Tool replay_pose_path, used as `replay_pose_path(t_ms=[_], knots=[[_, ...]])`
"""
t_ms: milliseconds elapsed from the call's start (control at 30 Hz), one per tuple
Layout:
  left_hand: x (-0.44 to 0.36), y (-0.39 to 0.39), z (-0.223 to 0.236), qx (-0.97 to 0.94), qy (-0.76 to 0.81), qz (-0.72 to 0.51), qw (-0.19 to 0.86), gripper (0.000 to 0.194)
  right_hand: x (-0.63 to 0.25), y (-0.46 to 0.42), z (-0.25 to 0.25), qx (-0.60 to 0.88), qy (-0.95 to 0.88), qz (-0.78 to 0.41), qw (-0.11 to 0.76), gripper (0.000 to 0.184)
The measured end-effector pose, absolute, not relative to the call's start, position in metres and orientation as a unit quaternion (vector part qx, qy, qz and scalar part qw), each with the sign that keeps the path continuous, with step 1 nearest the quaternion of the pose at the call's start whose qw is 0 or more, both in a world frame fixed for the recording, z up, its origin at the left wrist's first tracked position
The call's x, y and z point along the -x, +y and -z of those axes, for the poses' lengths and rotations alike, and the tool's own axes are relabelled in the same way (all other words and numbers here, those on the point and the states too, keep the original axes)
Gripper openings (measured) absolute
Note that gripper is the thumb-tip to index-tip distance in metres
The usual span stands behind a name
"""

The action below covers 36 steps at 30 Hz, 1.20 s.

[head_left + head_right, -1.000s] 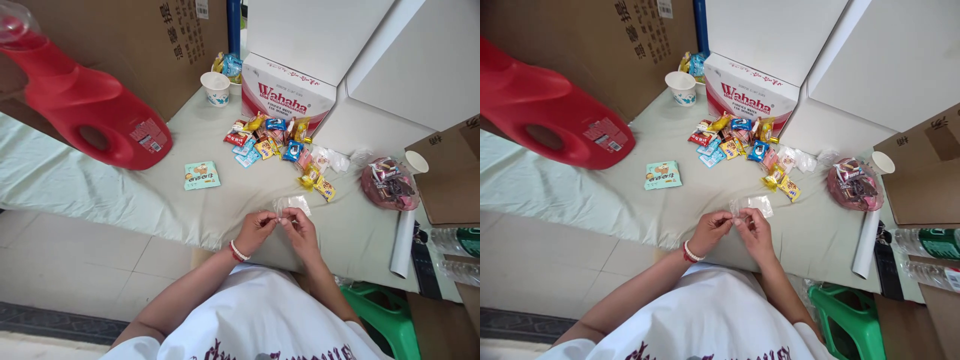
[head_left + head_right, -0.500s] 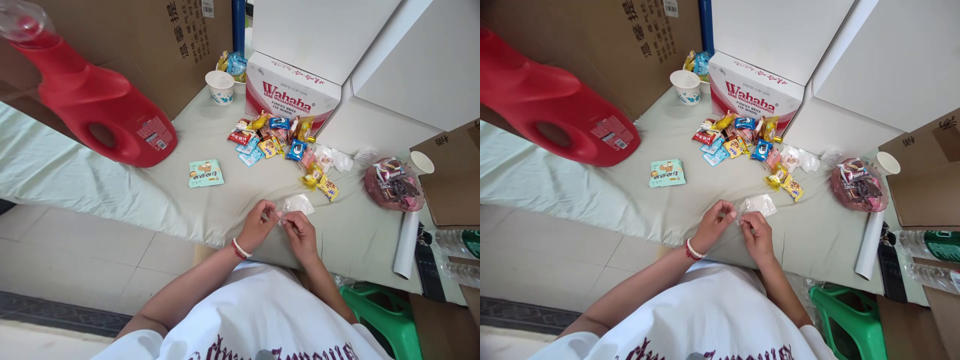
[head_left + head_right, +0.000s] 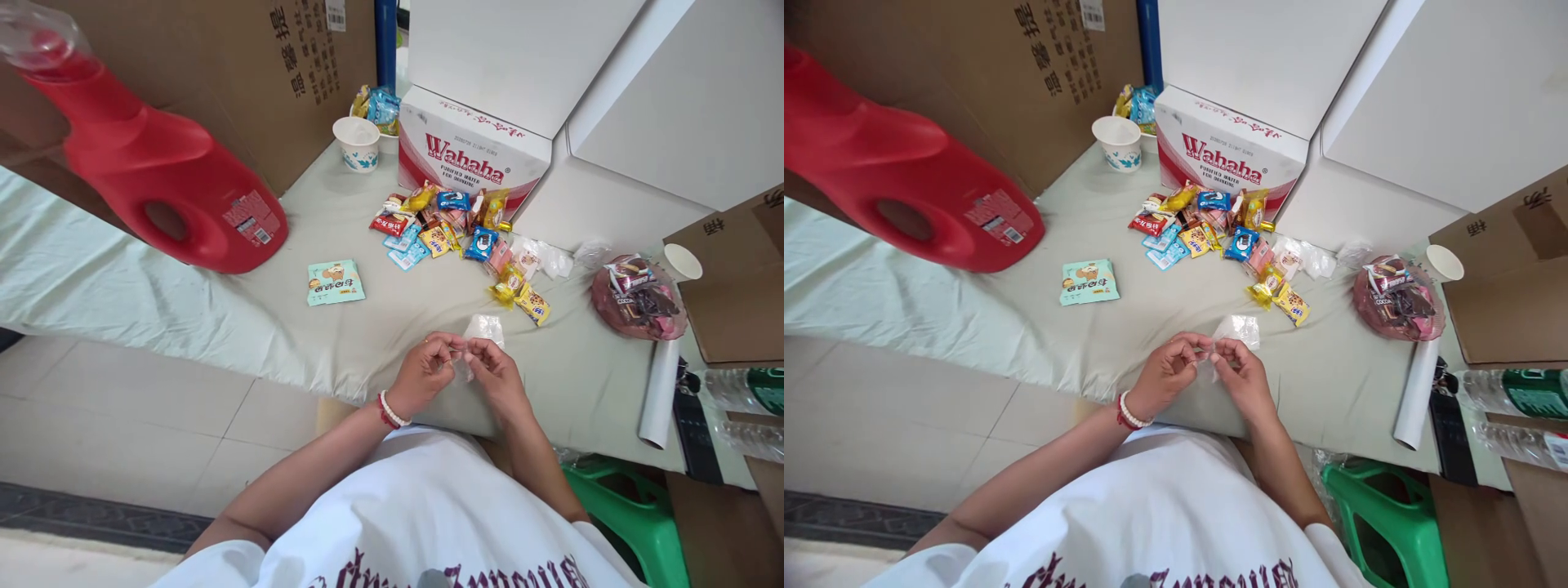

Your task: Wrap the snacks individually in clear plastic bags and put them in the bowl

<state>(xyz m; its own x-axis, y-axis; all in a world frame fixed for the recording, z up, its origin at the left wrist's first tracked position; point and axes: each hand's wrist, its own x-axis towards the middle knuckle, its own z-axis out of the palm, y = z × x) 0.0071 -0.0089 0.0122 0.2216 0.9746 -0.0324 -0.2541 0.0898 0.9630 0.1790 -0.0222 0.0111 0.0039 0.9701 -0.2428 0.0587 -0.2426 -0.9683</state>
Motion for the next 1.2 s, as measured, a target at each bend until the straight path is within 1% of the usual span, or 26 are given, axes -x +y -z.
replay_pose_path(t_ms=[67,167,233,300,367,433,467,533,567,600,633,700,800,900,933,967,1000,1033,1067,1167,1200], knots=[[-0.007,-0.007,-0.009,-0.418,0.407,-0.509,0.633,0.018,-0.175,-0.018,-0.012,0.579,-0.453,-0.525,0.428,0.028],[-0.005,-0.002,-0.002,-0.310,0.448,-0.545,0.637,0.021,-0.171,-0.017,-0.012,0.576,-0.438,-0.515,0.459,0.023],[-0.003,-0.001,0.001,-0.263,0.448,-0.547,0.656,0.027,-0.169,-0.018,-0.011,0.571,-0.446,-0.508,0.465,0.021],[-0.002,-0.001,0.001,-0.258,0.430,-0.529,0.685,0.034,-0.169,-0.020,-0.010,0.573,-0.467,-0.494,0.458,0.020],[-0.002,-0.002,0.001,-0.294,0.429,-0.506,0.688,0.039,-0.169,-0.021,-0.010,0.582,-0.488,-0.469,0.451,0.021],[-0.004,-0.001,0.001,-0.353,0.474,-0.487,0.643,0.043,-0.170,-0.023,-0.012,0.592,-0.514,-0.429,0.449,0.020],[-0.005,0.001,0.002,-0.379,0.506,-0.478,0.610,0.040,-0.171,-0.024,-0.013,0.594,-0.531,-0.404,0.450,0.019],[-0.006,0.007,0.005,-0.397,0.554,-0.468,0.563,0.025,-0.174,-0.028,-0.014,0.594,-0.565,-0.353,0.451,0.016],[-0.006,0.010,0.006,-0.386,0.564,-0.473,0.556,0.023,-0.176,-0.031,-0.015,0.592,-0.580,-0.334,0.450,0.015],[-0.005,0.013,0.008,-0.369,0.566,-0.481,0.559,0.029,-0.178,-0.034,-0.015,0.589,-0.590,-0.326,0.446,0.014],[-0.004,0.015,0.009,-0.350,0.562,-0.488,0.568,0.035,-0.181,-0.037,-0.014,0.586,-0.593,-0.332,0.441,0.014],[-0.002,0.016,0.011,-0.324,0.544,-0.494,0.595,0.044,-0.185,-0.041,-0.013,0.585,-0.566,-0.387,0.433,0.019],[0.001,0.011,0.009,-0.354,0.512,-0.468,0.627,0.052,-0.189,-0.041,-0.011,0.587,-0.448,-0.502,0.450,0.036],[0.002,0.005,0.004,-0.426,0.487,-0.422,0.635,0.058,-0.187,-0.027,-0.015,0.574,-0.398,-0.557,0.449,0.053],[0.003,0.003,0.002,-0.447,0.479,-0.406,0.638,0.060,-0.187,-0.019,-0.017,0.569,-0.409,-0.565,0.435,0.056],[0.003,0.002,0.000,-0.462,0.471,-0.391,0.642,0.063,-0.187,-0.011,-0.019,0.566,-0.421,-0.569,0.424,0.053],[0.005,0.001,-0.001,-0.474,0.464,-0.377,0.646,0.065,-0.188,-0.001,-0.021,0.565,-0.428,-0.564,0.424,0.045],[0.006,0.001,-0.003,-0.482,0.458,-0.365,0.652,0.066,-0.190,0.009,-0.024,0.569,-0.424,-0.549,0.442,0.037],[0.008,0.000,-0.003,-0.485,0.452,-0.353,0.660,0.066,-0.193,0.019,-0.026,0.573,-0.411,-0.524,0.478,0.031],[0.015,-0.001,-0.004,-0.464,0.444,-0.343,0.685,0.061,-0.204,0.034,-0.036,0.572,-0.345,-0.417,0.616,0.027],[0.016,-0.002,-0.003,-0.453,0.446,-0.347,0.689,0.061,-0.206,0.034,-0.039,0.571,-0.347,-0.397,0.629,0.026]])
